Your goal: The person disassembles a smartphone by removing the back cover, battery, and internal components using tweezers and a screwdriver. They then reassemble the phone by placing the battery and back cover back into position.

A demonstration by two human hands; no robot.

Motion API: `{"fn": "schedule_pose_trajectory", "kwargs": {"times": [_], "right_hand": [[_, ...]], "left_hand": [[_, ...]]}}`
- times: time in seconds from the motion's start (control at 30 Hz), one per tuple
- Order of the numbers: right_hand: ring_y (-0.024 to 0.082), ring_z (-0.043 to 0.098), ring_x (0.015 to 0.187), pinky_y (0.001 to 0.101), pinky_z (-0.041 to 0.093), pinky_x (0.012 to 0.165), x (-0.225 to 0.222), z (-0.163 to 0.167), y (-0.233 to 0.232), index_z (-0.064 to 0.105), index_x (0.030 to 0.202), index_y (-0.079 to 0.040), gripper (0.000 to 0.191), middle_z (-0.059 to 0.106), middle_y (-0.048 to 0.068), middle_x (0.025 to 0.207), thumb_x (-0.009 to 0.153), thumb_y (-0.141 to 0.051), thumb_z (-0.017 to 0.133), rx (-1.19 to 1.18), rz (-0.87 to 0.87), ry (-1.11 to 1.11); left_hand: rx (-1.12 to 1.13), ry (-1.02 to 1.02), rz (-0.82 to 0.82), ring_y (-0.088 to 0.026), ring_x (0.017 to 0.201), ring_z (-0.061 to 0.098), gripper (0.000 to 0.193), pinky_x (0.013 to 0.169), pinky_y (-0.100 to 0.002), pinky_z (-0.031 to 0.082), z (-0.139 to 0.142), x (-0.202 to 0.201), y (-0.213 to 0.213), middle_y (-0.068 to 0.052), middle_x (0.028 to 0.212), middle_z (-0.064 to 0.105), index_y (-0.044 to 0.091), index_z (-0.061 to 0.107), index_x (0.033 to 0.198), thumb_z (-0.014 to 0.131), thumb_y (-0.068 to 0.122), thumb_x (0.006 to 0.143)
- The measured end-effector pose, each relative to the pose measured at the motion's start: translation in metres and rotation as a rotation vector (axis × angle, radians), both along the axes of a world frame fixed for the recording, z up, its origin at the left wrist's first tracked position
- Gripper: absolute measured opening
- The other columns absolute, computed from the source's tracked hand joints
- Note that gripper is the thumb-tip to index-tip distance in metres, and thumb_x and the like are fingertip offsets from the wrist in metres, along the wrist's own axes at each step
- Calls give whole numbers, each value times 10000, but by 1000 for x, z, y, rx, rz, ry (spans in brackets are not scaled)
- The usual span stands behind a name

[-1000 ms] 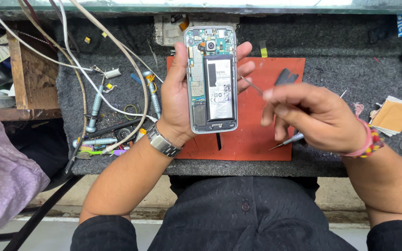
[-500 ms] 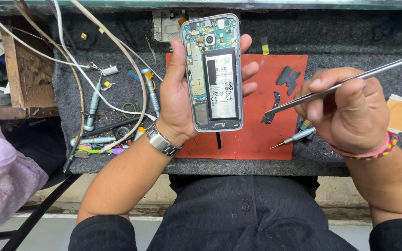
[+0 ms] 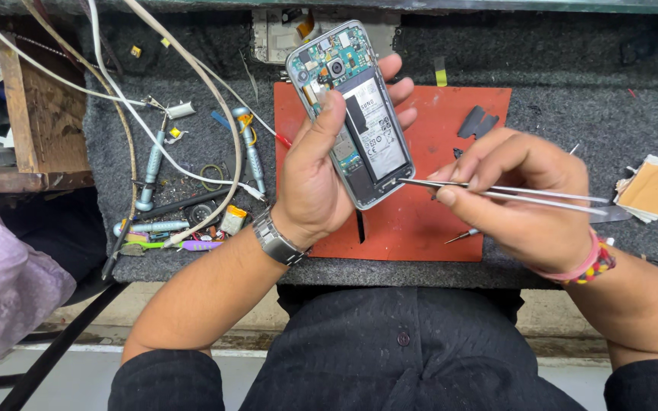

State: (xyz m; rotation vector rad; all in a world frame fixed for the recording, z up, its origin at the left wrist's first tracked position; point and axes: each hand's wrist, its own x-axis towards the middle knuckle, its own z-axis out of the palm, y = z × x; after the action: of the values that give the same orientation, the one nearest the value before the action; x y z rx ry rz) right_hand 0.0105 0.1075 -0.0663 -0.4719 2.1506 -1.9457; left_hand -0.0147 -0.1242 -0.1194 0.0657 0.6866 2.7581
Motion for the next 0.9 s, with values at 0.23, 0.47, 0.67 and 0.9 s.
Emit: {"fn": "schedule_pose_trajectory", "kwargs": {"times": [0.23, 0.47, 0.67, 0.9], "right_hand": [[152, 732, 946, 269, 636, 869, -4, -2, 0, 537, 897, -34, 236, 614, 70, 973, 965, 74, 737, 23, -44, 23], [257, 759, 1031, 321, 644, 836, -15, 9, -5, 606, 857, -62, 219, 668, 65, 955, 839, 11, 812, 284, 262, 503], [289, 761, 1035, 330, 643, 810, -24, 14, -8, 639, 872, -44, 174, 693, 88, 955, 823, 34, 787, 317, 425, 603], [255, 766, 983, 310, 625, 769, -22, 15, -8, 651, 871, -31, 164, 710, 100, 969, 791, 35, 779, 366, 446, 547]], "left_hand": [[54, 9, -28, -279, 1438, 508, 507, 1222, -496, 470, 4, -2, -4, -158, 1586, 451, -2, 390, 1549, 468, 343, 1186], [14, -67, -72, -297, 1393, 537, 574, 1159, -532, 543, 1, -3, -4, -182, 1547, 483, -21, 404, 1573, 437, 381, 1164], [-71, -51, -119, -255, 1350, 563, 530, 1095, -453, 551, -1, 0, -2, -172, 1541, 499, -40, 447, 1506, 437, 377, 1179], [-155, -32, -166, -208, 1323, 570, 515, 1130, -423, 540, -1, 5, 4, -114, 1529, 510, 8, 456, 1535, 425, 370, 1170]]}}
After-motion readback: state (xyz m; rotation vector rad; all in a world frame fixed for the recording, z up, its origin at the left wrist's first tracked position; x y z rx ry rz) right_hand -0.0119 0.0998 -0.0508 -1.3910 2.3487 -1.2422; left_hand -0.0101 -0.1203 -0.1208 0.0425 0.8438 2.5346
